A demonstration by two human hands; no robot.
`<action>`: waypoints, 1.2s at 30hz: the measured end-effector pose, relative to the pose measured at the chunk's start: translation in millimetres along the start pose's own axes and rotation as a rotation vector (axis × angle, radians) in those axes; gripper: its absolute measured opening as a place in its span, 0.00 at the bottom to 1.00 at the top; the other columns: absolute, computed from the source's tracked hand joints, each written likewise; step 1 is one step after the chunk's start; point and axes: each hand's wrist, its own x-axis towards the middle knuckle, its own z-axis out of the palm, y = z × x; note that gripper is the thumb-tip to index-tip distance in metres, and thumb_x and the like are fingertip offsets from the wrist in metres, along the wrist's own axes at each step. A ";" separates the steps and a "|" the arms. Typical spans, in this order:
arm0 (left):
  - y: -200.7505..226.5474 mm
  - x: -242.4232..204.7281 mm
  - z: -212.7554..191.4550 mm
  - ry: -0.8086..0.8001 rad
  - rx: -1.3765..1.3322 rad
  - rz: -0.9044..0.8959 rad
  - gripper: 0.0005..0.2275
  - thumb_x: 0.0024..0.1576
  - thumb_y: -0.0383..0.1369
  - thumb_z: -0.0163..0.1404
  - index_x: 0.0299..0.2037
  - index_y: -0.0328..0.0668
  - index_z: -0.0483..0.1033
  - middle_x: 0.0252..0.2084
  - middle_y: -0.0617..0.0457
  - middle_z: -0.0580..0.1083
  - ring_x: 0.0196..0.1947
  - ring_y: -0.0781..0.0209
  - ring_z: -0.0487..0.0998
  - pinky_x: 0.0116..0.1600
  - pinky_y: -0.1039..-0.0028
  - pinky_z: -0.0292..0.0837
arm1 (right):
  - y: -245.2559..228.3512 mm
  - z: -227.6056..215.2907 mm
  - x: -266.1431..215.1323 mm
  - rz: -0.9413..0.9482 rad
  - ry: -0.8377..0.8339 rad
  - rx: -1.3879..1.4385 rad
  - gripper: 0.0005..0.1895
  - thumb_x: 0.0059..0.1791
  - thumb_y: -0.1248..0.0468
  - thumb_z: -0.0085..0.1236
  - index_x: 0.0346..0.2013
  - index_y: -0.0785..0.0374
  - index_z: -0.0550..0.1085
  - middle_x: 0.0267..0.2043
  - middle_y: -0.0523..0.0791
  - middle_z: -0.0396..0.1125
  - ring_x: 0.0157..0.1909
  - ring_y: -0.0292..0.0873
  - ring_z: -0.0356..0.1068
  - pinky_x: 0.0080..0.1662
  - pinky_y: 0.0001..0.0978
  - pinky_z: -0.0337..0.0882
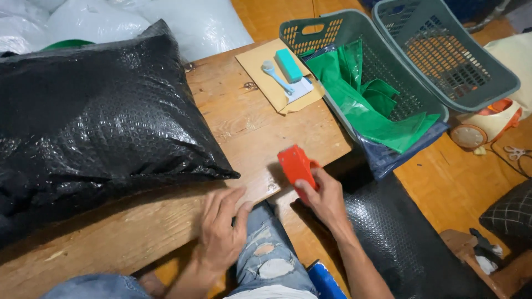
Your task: The person seals a black bubble mailer by hand, folding and pinching the edges to close it. They then use a red handheld stapler to secure the sealed edge with staples.
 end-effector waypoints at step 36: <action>9.0 -26.5 10.2 -0.008 -1.062 -1.523 0.38 0.48 0.33 0.60 0.72 0.33 0.60 0.45 0.39 0.83 0.41 0.58 0.82 0.55 0.74 0.74 | 68.8 61.8 -115.2 0.051 -0.531 0.794 0.16 0.47 0.58 0.66 0.41 0.67 0.74 0.35 0.46 0.74 0.31 0.35 0.72 0.31 0.24 0.70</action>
